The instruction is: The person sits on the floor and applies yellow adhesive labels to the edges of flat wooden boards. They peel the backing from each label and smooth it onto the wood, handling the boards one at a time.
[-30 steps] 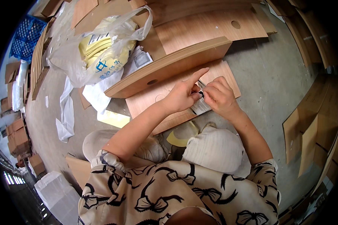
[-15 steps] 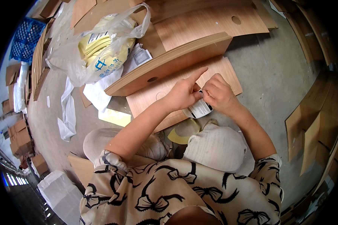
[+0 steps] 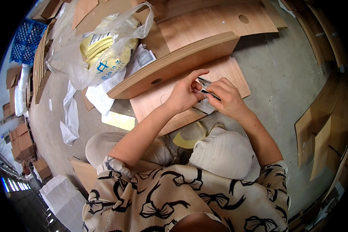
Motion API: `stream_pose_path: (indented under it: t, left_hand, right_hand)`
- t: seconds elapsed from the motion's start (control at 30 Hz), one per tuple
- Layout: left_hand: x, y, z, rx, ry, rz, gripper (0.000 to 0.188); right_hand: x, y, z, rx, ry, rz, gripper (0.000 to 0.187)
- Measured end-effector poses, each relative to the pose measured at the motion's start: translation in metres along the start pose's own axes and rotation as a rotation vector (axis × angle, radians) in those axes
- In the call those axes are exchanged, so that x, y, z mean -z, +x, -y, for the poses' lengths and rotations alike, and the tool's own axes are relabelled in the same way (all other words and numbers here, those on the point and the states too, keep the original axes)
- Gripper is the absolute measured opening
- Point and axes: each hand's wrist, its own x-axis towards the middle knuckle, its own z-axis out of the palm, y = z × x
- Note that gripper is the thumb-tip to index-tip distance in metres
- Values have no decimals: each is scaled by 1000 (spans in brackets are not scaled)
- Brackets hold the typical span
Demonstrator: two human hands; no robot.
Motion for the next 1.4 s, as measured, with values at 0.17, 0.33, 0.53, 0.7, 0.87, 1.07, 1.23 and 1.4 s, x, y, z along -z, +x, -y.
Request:
stream_pose_path:
  t: [0.17, 0.33, 0.53, 0.7, 0.87, 1.07, 1.23, 1.4]
  left_hand:
    - [2, 2, 7, -30, -269, 22, 43]
    - [11, -3, -6, 30, -332, 55, 31]
    - [11, 0, -16, 73, -247, 93, 22]
    - [14, 1, -15, 109, -136, 27, 20]
    - [16, -2, -17, 107, -250, 46, 21]
    - [12, -7, -27, -2, -386, 74, 30]
    - [15, -7, -23, 44, -183, 50, 22]
    - [17, -9, -30, 58, -149, 93, 18]
  right_hand:
    - [7, -3, 3, -119, 113, -34, 21]
    - [21, -13, 3, -195, 150, -32, 20]
    - [32, -9, 16, -121, 30, -26, 14]
    - [38, -6, 12, -23, -93, 4, 15]
    - [27, -3, 18, -31, -25, -65, 23]
    - [21, -6, 18, -31, 55, -34, 21]
    - [27, -2, 24, -20, 30, -79, 14]
    - [33, -2, 27, -43, 90, -103, 11]
